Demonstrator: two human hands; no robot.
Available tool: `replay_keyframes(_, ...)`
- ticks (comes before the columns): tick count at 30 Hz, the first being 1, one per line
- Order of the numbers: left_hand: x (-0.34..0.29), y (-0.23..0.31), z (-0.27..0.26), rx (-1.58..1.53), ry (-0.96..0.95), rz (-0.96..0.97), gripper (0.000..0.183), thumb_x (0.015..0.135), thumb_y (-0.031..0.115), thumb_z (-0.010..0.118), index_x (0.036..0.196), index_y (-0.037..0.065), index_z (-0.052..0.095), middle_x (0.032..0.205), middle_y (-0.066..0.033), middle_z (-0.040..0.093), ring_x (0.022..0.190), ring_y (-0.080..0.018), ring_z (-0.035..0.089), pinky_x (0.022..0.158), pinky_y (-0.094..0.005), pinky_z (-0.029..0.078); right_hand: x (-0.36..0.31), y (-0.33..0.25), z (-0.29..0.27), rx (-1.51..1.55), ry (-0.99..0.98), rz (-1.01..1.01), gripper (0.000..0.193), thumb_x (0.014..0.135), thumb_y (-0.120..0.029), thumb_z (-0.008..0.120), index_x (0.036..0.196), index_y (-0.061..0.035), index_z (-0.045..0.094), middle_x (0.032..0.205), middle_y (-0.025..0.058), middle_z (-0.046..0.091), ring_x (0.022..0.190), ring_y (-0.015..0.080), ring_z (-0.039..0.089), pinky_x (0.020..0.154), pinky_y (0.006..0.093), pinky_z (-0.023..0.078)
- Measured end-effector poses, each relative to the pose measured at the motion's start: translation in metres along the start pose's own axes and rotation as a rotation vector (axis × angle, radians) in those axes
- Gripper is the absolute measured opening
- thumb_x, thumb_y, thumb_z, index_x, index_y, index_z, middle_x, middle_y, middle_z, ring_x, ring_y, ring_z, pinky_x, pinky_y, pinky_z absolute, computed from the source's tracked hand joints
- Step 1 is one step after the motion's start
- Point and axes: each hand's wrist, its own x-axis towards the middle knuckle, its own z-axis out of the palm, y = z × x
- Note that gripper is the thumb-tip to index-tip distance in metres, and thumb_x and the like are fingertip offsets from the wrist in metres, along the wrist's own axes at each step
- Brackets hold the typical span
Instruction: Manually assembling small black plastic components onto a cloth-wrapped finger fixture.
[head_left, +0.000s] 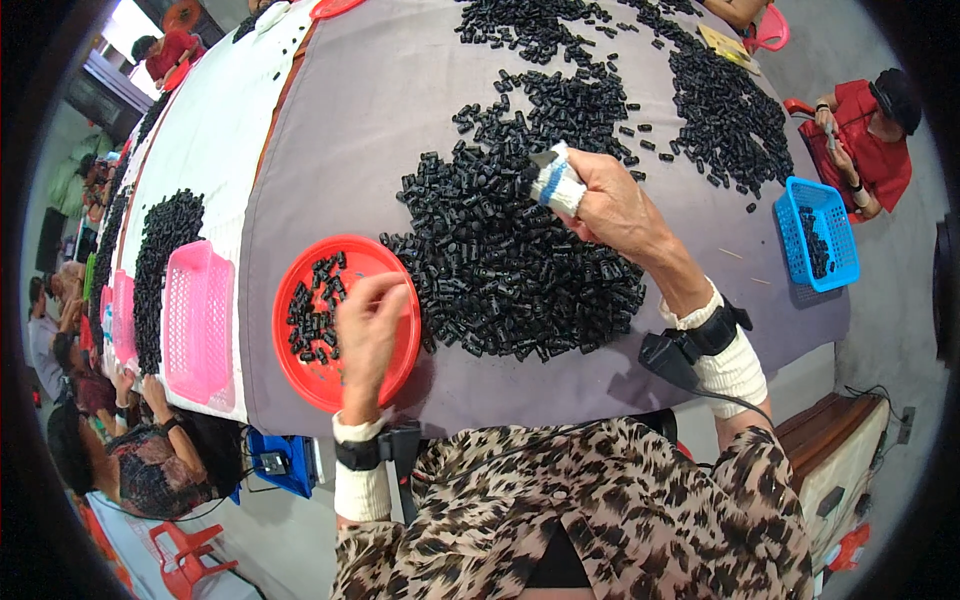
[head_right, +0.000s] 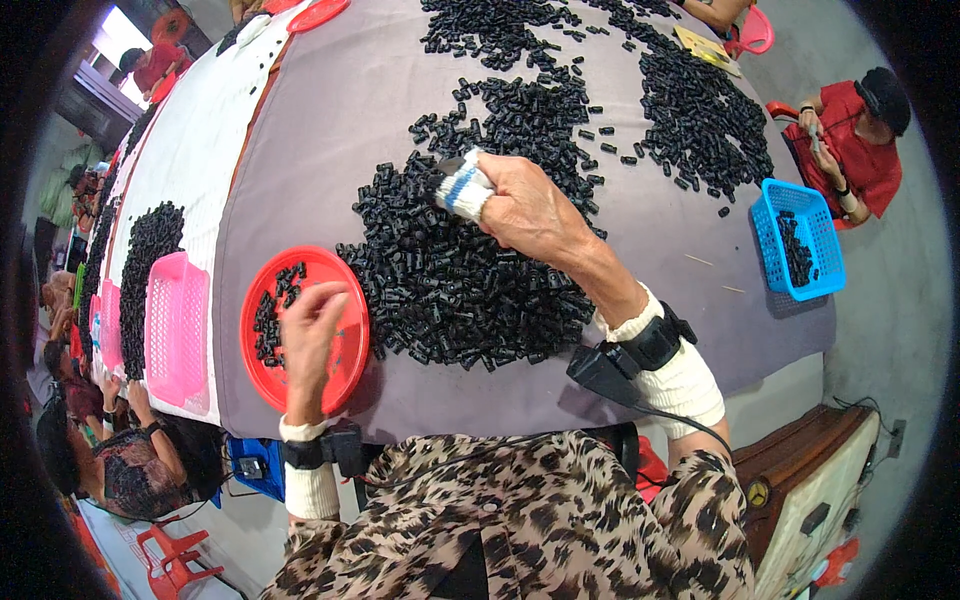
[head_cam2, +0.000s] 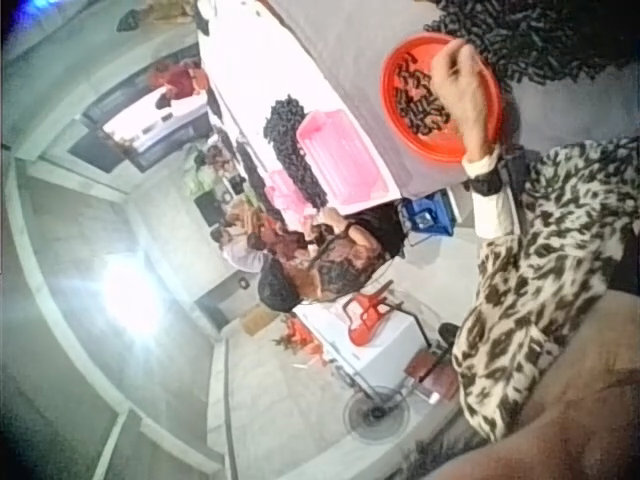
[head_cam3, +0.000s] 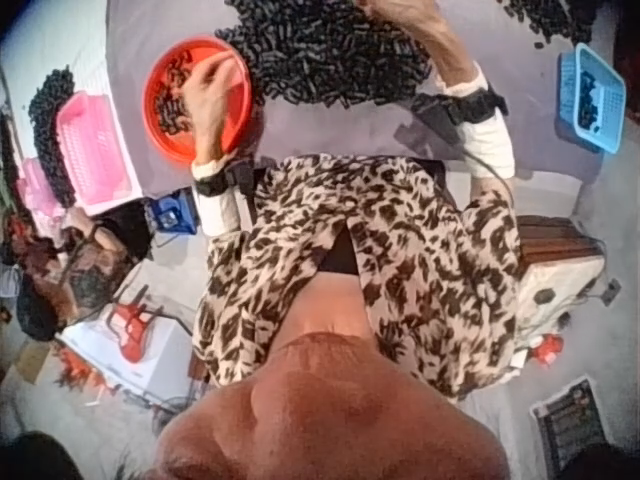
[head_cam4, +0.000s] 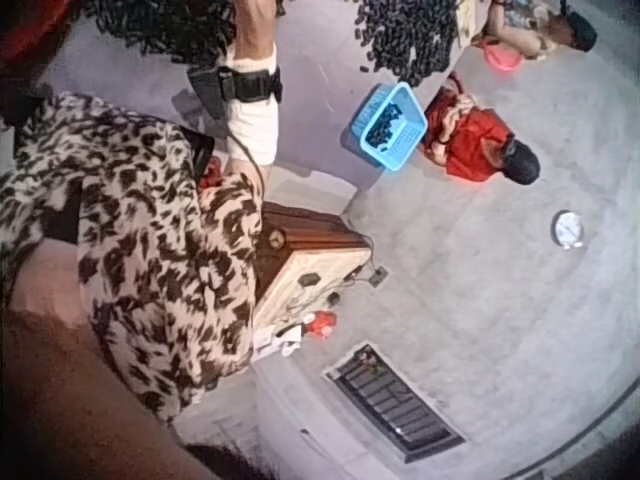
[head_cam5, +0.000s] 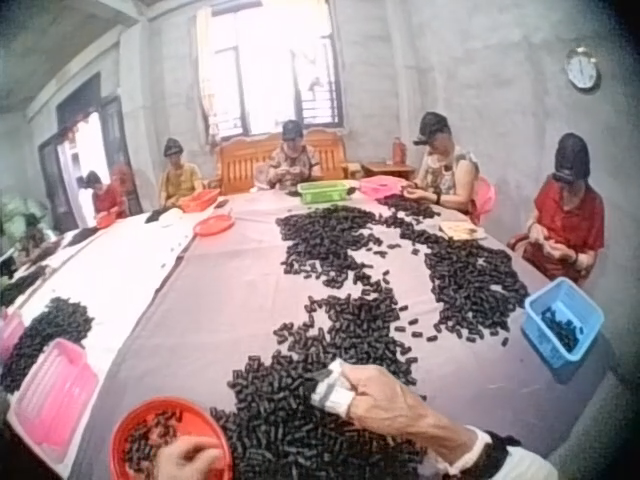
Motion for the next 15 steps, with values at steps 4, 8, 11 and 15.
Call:
replay_keyframes(4,0.001,0.022,0.066,0.162,-0.220,0.170,0.014,0.075,0.011,0.066,0.086,0.002,0.063,0.075,-0.0095,0.056,0.069,-0.0212,0.057,0.064,-0.0305,0.046,-0.016,0.015,-0.013,-0.127,0.019,-0.049,0.010,0.076,-0.007,0.046,0.073,-0.0010,0.053,0.055,0.0001,0.048,0.047,0.0078,0.042,0.043,0.0261,0.033)
replay_keyframes(8,0.008,0.013,0.099,0.486,-0.284,0.413,0.018,0.073,0.014,0.068,0.086,0.002,0.063,0.077,-0.0108,0.052,0.070,-0.0244,0.054,0.064,-0.0337,0.045,-0.025,0.022,-0.015,-0.093,-0.009,0.072,0.009,0.074,-0.006,0.045,0.073,0.0002,0.052,0.056,0.0019,0.048,0.049,0.0092,0.043,0.045,0.0276,0.035)
replay_keyframes(11,0.014,0.006,0.112,0.546,-0.293,0.445,0.018,0.072,0.015,0.068,0.084,0.002,0.062,0.077,-0.0121,0.051,0.076,-0.0286,0.053,0.066,-0.0374,0.044,-0.028,0.034,-0.014,-0.126,-0.030,0.028,0.010,0.075,-0.009,0.049,0.074,0.0007,0.053,0.060,0.0028,0.050,0.054,0.0096,0.042,0.048,0.0278,0.035)
replay_keyframes(15,0.020,0.009,0.116,0.547,-0.312,0.470,0.016,0.071,0.012,0.067,0.081,0.001,0.062,0.077,-0.0124,0.052,0.075,-0.0292,0.054,0.065,-0.0374,0.044,-0.029,0.040,-0.010,-0.104,-0.061,0.083,0.013,0.077,-0.013,0.055,0.074,-0.0004,0.053,0.060,0.0010,0.048,0.054,0.0089,0.039,0.049,0.0278,0.035)
